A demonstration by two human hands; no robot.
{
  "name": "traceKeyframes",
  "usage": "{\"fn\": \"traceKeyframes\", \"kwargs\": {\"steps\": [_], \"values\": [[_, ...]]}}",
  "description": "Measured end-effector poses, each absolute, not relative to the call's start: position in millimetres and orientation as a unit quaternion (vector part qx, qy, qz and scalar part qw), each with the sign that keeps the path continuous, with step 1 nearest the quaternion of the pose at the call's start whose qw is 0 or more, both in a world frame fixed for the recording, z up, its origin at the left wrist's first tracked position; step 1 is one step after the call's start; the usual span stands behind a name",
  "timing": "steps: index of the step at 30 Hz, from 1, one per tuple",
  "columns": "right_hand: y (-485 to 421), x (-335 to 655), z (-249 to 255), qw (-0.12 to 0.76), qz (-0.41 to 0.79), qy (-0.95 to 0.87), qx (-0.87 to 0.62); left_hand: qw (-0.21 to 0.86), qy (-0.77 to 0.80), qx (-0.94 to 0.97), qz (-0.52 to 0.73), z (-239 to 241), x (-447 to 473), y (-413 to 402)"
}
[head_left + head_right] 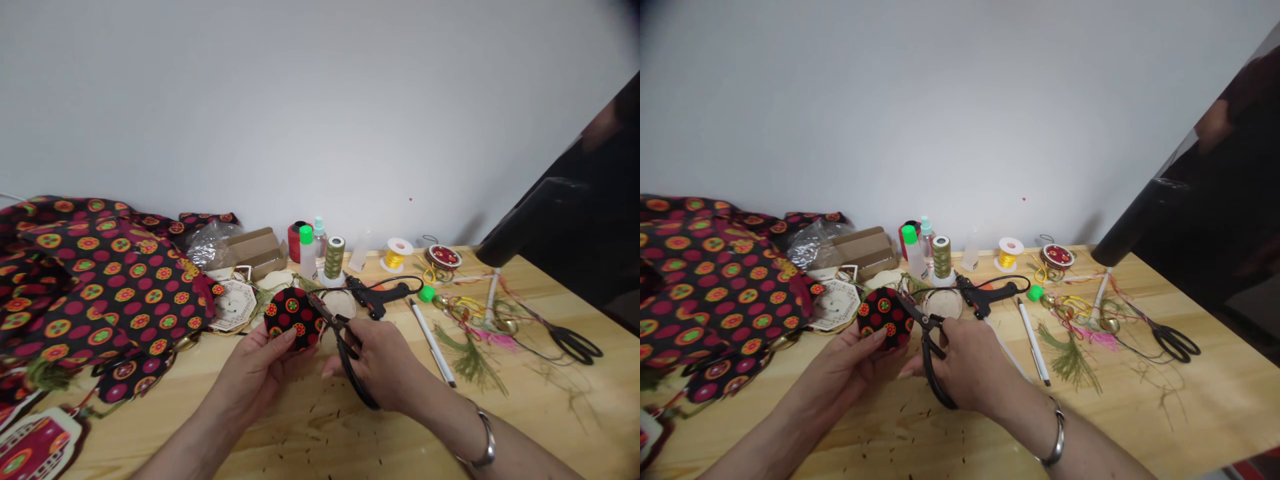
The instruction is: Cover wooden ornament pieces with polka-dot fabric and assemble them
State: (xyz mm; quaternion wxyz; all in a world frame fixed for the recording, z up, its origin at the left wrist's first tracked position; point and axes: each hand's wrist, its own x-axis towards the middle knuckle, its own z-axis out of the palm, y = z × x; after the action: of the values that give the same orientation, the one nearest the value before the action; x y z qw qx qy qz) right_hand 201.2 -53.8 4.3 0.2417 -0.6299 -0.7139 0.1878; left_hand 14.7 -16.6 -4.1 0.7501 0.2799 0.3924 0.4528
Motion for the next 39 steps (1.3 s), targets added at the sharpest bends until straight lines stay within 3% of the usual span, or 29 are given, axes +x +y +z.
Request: {"fn": "traceKeyframes", "kwargs": {"steps": [39], "values": [[-44.8,206.7,10.0,0.202,0.19,-0.667,-0.692,0.739,0.409,0.323,0.427,-4.4,9.1,-12.7]]}}
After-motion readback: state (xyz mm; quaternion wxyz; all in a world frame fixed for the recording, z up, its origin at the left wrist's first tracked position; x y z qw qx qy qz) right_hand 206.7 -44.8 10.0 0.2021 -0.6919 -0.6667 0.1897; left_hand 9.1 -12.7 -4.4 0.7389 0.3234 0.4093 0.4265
